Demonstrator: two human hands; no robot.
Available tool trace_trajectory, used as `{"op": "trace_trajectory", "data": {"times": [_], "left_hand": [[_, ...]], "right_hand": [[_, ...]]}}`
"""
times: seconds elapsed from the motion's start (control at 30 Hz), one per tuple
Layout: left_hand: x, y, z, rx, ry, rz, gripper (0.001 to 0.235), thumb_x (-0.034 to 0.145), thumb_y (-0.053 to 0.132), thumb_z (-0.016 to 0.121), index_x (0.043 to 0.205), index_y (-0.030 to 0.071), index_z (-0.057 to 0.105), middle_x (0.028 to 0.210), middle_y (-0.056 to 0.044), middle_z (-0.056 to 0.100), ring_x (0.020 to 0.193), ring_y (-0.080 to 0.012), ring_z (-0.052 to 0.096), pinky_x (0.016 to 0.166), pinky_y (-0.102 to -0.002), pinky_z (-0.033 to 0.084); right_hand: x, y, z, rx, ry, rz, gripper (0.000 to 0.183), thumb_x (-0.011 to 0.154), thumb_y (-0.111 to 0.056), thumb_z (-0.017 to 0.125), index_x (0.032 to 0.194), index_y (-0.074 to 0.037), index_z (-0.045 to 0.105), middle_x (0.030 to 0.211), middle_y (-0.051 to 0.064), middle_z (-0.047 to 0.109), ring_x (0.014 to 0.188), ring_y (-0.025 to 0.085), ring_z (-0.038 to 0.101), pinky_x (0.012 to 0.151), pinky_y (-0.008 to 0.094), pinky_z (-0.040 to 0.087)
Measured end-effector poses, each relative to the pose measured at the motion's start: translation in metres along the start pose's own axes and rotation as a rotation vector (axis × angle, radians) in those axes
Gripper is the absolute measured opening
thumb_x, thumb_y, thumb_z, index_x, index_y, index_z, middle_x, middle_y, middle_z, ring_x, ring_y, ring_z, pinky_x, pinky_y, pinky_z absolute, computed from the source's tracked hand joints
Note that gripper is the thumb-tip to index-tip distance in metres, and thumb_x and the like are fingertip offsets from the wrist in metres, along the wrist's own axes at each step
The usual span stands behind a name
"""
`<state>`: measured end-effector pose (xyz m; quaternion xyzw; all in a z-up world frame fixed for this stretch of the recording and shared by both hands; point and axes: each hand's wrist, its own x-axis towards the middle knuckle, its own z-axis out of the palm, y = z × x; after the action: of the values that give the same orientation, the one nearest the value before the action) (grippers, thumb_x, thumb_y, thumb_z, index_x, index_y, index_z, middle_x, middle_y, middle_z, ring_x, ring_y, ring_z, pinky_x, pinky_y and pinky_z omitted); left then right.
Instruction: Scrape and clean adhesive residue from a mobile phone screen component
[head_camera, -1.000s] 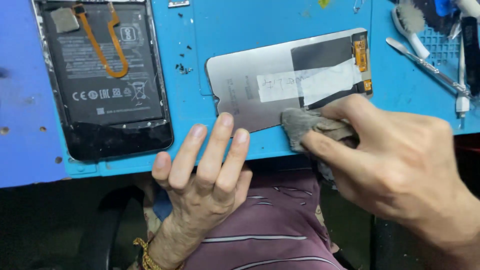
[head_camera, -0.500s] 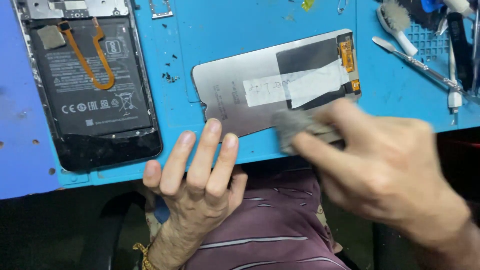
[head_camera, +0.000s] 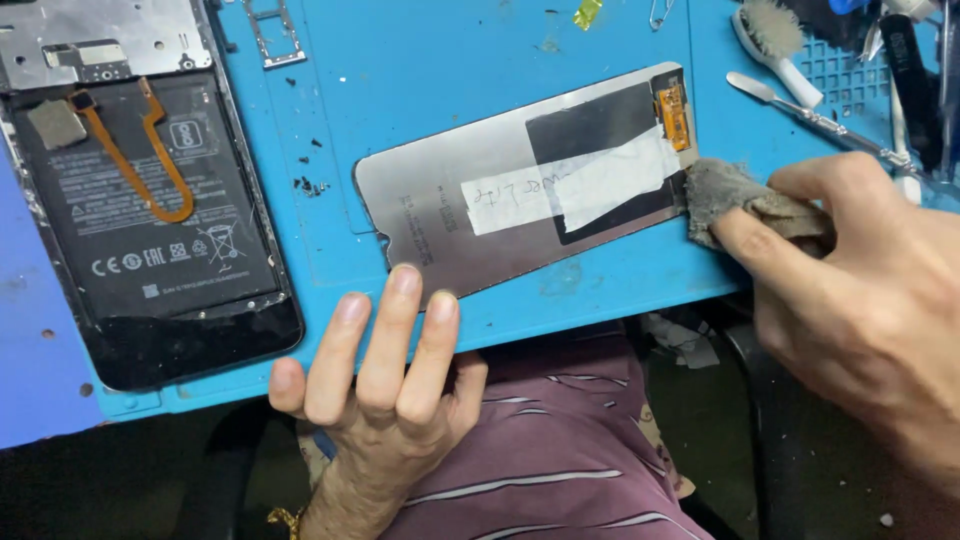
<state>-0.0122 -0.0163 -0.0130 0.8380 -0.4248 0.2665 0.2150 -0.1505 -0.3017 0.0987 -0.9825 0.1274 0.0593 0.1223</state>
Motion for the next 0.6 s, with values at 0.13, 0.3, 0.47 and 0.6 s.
{"op": "trace_trajectory", "data": {"times": [0.13,0.3,0.47,0.6], "left_hand": [[-0.001,0.002,0.002,-0.010,0.026,-0.006,0.027,0.108,0.033,0.057,0.130,0.018,0.062,0.135,-0.004,0.067,0.130,-0.0272,0.049,0.126,-0.045,0.011],[-0.001,0.002,0.001,-0.001,0.025,0.010,0.033,0.109,0.040,0.054,0.132,0.016,0.060,0.135,-0.006,0.068,0.130,-0.0287,0.049,0.126,-0.046,0.011],[0.000,0.001,0.007,0.053,0.036,0.050,0.030,0.101,0.020,0.065,0.130,0.016,0.059,0.134,-0.007,0.068,0.129,-0.0299,0.048,0.126,-0.046,0.011],[-0.006,-0.002,0.011,0.061,0.097,0.067,0.030,0.105,0.035,0.064,0.129,0.017,0.057,0.134,-0.009,0.066,0.132,-0.0304,0.046,0.128,-0.046,0.011]], "right_hand": [[0.004,-0.028,-0.015,-0.559,0.145,-0.204,0.027,0.102,-0.010,0.068,0.128,-0.016,0.073,0.122,0.017,0.064,0.072,0.034,0.065,0.053,0.046,0.048],[0.018,-0.057,-0.014,-0.474,0.155,-0.352,0.023,0.099,-0.017,0.064,0.121,-0.019,0.069,0.117,0.011,0.065,0.057,0.024,0.060,0.049,0.037,0.043],[0.018,-0.046,-0.011,-0.016,0.199,-0.594,0.018,0.104,-0.016,0.051,0.106,-0.016,0.069,0.101,0.015,0.064,0.056,0.023,0.052,0.041,0.036,0.040],[-0.008,-0.001,-0.015,0.097,0.281,-0.437,0.035,0.089,-0.031,0.056,0.107,-0.006,0.070,0.111,0.027,0.065,0.077,0.033,0.064,0.059,0.040,0.049]]}}
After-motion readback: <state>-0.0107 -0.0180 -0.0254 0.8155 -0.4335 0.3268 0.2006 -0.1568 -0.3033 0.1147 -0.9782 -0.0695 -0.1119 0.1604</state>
